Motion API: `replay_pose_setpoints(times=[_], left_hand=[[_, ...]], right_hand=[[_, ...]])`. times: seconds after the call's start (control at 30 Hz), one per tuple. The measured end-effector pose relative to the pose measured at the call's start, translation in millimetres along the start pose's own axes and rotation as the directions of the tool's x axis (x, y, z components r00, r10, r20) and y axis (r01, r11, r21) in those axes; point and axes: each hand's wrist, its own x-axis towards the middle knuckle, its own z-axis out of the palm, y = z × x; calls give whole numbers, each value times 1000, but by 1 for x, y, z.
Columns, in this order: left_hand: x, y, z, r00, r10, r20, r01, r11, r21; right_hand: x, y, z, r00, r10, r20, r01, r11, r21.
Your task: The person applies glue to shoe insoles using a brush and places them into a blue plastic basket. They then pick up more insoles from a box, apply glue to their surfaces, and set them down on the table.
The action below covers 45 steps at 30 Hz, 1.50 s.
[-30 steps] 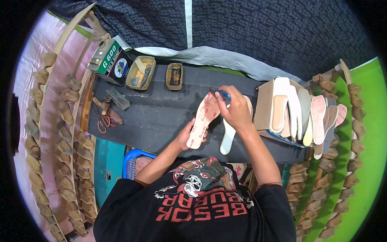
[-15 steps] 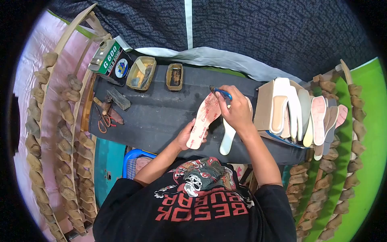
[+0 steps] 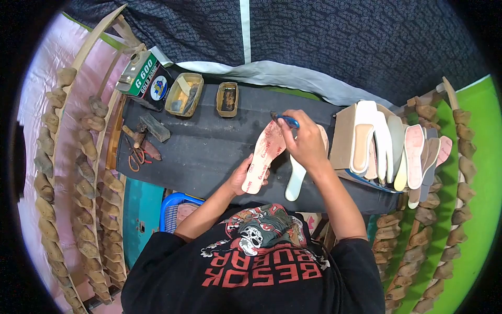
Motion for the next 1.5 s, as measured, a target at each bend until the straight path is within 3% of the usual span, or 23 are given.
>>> replay_pose_setpoints(times=[0.33, 0.53, 0.63, 0.87, 1.1, 1.23, 1.33, 1.5], left_hand=[[1, -3, 3, 1000, -1, 8, 1, 999, -45], [3, 3, 1, 1000, 15, -9, -16, 995, -95], [2, 2, -2, 1000, 19, -10, -20, 997, -75], [-2, 1, 0, 999, 32, 39, -30, 998, -51], [1, -1, 0, 997, 65, 43, -60, 992, -114], [0, 0, 4, 984, 74, -159, -83, 995, -53], [0, 1, -5, 998, 70, -3, -70, 994, -89], [0, 0, -8, 999, 34, 1, -34, 994, -103]], right_hand=[[-5, -1, -1, 1000, -18, 14, 18, 1000, -13], [-19, -20, 7, 967, -56, 250, 32, 995, 99], [-14, -13, 11, 988, -82, 128, 69, 992, 106], [1, -8, 1, 996, -8, 93, 5, 1000, 30], [-18, -22, 13, 975, -56, 213, 32, 993, 112], [-28, -32, 20, 954, -105, 282, 68, 988, 140], [-28, -28, 22, 965, -84, 250, 50, 989, 139], [-13, -21, 17, 975, 22, 220, -50, 991, 122]])
